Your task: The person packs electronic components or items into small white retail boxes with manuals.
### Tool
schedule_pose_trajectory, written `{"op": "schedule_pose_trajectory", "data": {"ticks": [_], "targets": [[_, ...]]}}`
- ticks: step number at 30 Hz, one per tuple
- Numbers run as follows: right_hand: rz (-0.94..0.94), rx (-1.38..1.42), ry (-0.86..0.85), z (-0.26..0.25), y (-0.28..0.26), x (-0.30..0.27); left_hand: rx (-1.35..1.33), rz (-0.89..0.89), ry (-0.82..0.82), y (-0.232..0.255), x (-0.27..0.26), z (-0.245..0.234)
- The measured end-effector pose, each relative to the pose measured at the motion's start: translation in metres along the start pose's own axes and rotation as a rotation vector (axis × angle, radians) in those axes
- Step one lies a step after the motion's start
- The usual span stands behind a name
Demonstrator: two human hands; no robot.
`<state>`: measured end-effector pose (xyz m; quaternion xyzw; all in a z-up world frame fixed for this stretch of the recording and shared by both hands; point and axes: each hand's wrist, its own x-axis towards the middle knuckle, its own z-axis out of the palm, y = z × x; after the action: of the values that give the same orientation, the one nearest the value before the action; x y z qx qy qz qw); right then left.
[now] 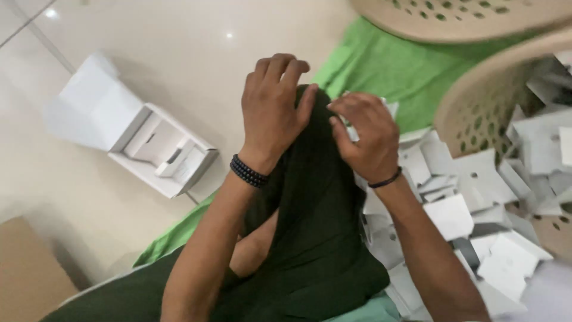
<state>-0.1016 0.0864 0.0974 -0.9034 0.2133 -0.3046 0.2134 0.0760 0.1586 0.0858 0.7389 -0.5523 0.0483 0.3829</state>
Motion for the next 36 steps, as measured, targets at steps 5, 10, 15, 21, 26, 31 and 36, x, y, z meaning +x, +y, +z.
{"op": "schedule_pose_trajectory", "data": {"ticks": [5,10,15,21,26,31,36], "targets": [[0.302,-0.364,0.164,-0.106,0.094,-0.089,-0.323,0.200,-0.186,0.106,0.023,0.083],[0.446,-0.751,0.301,-0.180,0.171,-0.166,-0.445,0.324,-0.391,0.178,0.017,0.136],[0.580,-0.963,0.323,-0.225,0.242,-0.207,-0.486,0.360,-0.493,0.196,0.008,0.150],[0.735,-0.898,0.197,-0.241,0.219,-0.197,-0.439,0.271,-0.531,0.172,0.004,0.143],[0.309,-0.807,0.351,-0.244,0.118,-0.139,-0.614,0.062,-0.524,0.153,0.002,0.125],[0.253,-0.417,0.338,-0.224,0.074,-0.120,-1.206,-0.447,-0.648,0.115,-0.017,0.135],[0.124,0.123,0.317,-0.151,0.062,-0.057,-1.894,-0.699,-0.778,0.071,-0.016,0.057]]}}
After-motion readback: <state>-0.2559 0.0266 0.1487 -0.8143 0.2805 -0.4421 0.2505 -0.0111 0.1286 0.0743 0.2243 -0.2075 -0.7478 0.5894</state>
